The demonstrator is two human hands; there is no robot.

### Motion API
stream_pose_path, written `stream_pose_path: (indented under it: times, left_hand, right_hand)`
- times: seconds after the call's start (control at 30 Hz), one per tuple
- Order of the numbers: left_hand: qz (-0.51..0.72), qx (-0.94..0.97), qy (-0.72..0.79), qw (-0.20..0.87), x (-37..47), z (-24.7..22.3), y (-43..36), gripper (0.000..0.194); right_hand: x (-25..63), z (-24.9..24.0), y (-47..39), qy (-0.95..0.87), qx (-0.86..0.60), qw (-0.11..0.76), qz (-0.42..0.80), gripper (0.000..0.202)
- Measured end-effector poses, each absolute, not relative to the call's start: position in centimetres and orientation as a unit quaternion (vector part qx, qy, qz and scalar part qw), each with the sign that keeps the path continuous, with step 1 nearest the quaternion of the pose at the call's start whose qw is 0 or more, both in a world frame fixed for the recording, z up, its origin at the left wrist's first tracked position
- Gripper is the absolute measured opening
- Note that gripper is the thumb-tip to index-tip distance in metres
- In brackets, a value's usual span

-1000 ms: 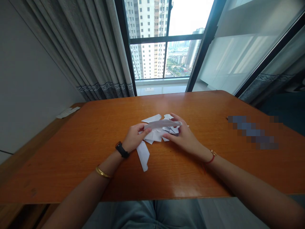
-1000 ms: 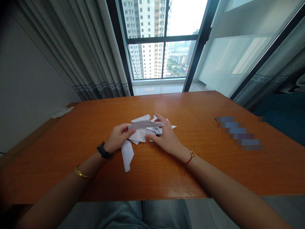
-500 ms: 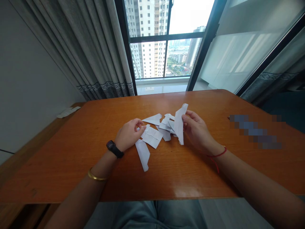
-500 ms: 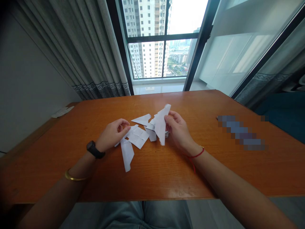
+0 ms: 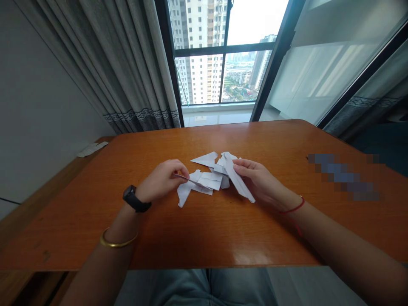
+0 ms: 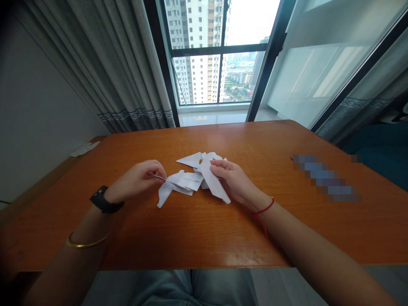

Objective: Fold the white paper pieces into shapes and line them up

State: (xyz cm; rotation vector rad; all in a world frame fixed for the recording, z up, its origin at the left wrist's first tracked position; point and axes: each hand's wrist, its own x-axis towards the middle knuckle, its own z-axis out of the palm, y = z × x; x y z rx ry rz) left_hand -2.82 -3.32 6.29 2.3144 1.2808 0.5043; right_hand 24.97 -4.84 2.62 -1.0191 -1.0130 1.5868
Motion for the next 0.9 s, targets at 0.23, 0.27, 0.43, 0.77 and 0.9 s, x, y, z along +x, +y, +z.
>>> stream_pose_path:
  times: [0.23,0.27,0.43,0.77,0.9]
  left_hand:
    - [0.289,0.864,0.358,0.203,0.6,5.4,-5.4,0.023]
    - [0.3,0.86,0.351,0.219,1.2,4.7,-5.6,0.023]
    - [0.373,0.801,0.404,0.237,3.6,2.0,-6.6,0.023]
    - [0.316,0.608,0.386,0.618,4.7,1.7,-7.6,0.053]
    - [0.271,0.622,0.42,0.603,5.6,1.2,-8.2,0.042]
  right_hand:
    - [24.0,3.2,-5.8,-0.407,-0.337,0.454,0.717,0.027]
    - [23.5,3.0,-6.2,-0.398,-0.341,0.45,0.723,0.027]
    - [21.2,1.8,-7.8,-0.34,-0.354,0.463,0.738,0.03]
    - [21.1,1.4,-8.0,-0.401,-0.399,0.533,0.629,0.037]
    - [21.0,1.2,-8.4,-0.472,-0.424,0.508,0.583,0.036]
